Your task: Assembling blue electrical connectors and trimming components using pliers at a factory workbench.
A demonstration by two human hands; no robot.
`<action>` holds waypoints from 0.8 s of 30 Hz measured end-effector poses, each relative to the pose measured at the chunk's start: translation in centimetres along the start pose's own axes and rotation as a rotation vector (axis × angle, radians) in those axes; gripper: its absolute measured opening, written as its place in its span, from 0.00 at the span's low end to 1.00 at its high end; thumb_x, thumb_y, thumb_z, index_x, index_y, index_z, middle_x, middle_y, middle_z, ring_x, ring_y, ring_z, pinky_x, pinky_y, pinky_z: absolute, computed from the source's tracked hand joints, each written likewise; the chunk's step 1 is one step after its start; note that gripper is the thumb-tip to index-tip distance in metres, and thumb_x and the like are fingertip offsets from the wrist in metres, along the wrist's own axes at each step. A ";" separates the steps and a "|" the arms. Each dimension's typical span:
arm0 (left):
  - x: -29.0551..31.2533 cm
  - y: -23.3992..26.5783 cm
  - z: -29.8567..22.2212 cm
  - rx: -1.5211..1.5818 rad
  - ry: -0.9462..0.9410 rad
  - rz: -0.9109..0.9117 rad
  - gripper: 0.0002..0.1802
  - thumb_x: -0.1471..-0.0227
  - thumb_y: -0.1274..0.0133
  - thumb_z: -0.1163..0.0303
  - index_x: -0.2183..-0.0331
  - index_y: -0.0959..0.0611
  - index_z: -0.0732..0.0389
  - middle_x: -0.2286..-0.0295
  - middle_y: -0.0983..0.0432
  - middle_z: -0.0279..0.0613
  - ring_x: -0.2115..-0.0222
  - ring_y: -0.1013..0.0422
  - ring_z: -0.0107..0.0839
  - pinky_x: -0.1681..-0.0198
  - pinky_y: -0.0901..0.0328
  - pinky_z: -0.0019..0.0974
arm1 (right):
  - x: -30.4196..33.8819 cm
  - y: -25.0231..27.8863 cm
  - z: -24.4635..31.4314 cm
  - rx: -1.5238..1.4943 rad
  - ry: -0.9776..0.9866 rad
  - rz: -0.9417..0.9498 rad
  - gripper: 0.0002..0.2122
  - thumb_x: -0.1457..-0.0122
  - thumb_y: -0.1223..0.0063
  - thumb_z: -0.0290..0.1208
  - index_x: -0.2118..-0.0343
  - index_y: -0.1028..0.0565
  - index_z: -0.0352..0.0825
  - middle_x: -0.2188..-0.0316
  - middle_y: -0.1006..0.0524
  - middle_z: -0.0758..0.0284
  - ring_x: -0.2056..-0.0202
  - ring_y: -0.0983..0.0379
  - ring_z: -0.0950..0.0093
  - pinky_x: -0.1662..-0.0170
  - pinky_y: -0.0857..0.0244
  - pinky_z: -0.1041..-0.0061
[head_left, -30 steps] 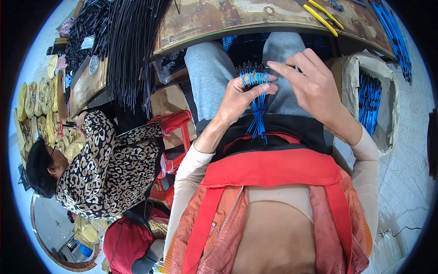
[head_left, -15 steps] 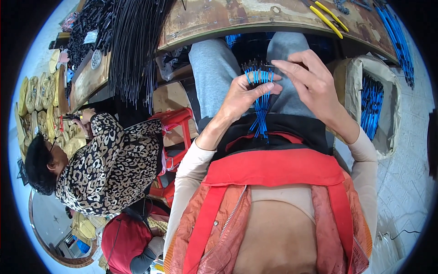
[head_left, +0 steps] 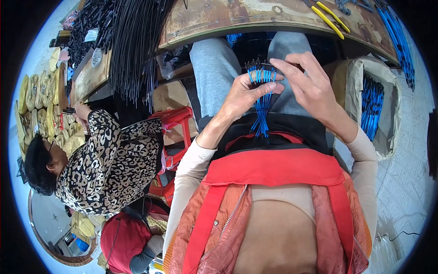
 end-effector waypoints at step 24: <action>0.1 -0.2 0.5 -0.067 -0.063 0.012 0.13 0.45 0.44 0.76 0.56 0.18 0.64 0.67 0.19 0.40 0.63 0.23 0.27 0.56 0.31 0.30 | -0.7 -0.5 0.6 -0.085 0.020 0.097 0.23 0.59 0.47 0.10 0.55 0.26 0.31 0.61 0.30 0.58 0.63 0.31 0.60 0.59 0.34 0.67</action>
Point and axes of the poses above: each hand's wrist, its own x-axis away from the middle knuckle, its own y-axis out of the back of the hand, z = x × y, the point moved 3 cm from there along -x, towards the middle knuckle
